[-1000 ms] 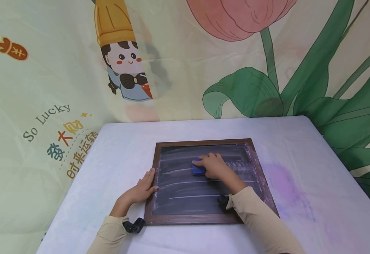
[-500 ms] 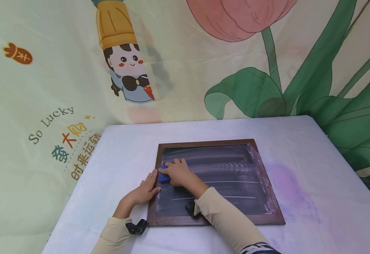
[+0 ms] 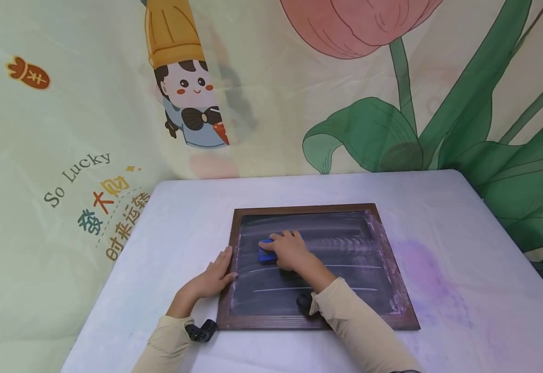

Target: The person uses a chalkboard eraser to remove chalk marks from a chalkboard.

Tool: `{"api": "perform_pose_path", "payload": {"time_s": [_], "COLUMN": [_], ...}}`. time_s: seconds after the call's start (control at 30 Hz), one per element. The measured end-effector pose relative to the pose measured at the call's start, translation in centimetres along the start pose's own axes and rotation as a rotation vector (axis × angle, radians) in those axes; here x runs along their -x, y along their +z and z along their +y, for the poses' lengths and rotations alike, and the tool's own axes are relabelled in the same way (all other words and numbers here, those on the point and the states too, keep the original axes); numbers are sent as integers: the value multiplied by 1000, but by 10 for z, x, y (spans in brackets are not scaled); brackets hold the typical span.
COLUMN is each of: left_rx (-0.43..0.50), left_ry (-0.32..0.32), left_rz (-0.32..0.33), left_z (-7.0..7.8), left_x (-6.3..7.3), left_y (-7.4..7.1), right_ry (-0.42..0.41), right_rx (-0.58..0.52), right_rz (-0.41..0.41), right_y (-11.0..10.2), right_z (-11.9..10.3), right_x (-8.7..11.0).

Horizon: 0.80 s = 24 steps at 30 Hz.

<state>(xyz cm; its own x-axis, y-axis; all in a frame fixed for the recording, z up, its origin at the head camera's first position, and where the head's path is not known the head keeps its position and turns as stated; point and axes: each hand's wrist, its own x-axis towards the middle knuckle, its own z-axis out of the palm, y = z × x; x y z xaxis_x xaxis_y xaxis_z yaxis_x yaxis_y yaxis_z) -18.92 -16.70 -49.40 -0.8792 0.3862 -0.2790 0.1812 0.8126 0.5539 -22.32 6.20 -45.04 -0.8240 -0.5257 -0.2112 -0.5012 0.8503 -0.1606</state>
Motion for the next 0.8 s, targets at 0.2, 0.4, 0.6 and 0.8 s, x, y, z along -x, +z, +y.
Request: {"api": "perform_pose_path", "payload": {"time_s": [0.2, 0.4, 0.6, 0.8], "left_rx": [-4, -3, 6, 4], "left_ry": [-9, -1, -6, -14], "left_rz": [7, 6, 4, 5], "left_z": [1, 2, 2, 2], "left_x": [2, 1, 0, 0], "left_y": [-3, -2, 0, 1], "right_ry": [40, 92, 138, 176], "right_rx": [-36, -16, 7, 20], "right_rz": [38, 56, 69, 105], "right_y": [0, -1, -2, -3], "right_z": [40, 70, 101, 133], "right_x": [26, 47, 67, 90]}}
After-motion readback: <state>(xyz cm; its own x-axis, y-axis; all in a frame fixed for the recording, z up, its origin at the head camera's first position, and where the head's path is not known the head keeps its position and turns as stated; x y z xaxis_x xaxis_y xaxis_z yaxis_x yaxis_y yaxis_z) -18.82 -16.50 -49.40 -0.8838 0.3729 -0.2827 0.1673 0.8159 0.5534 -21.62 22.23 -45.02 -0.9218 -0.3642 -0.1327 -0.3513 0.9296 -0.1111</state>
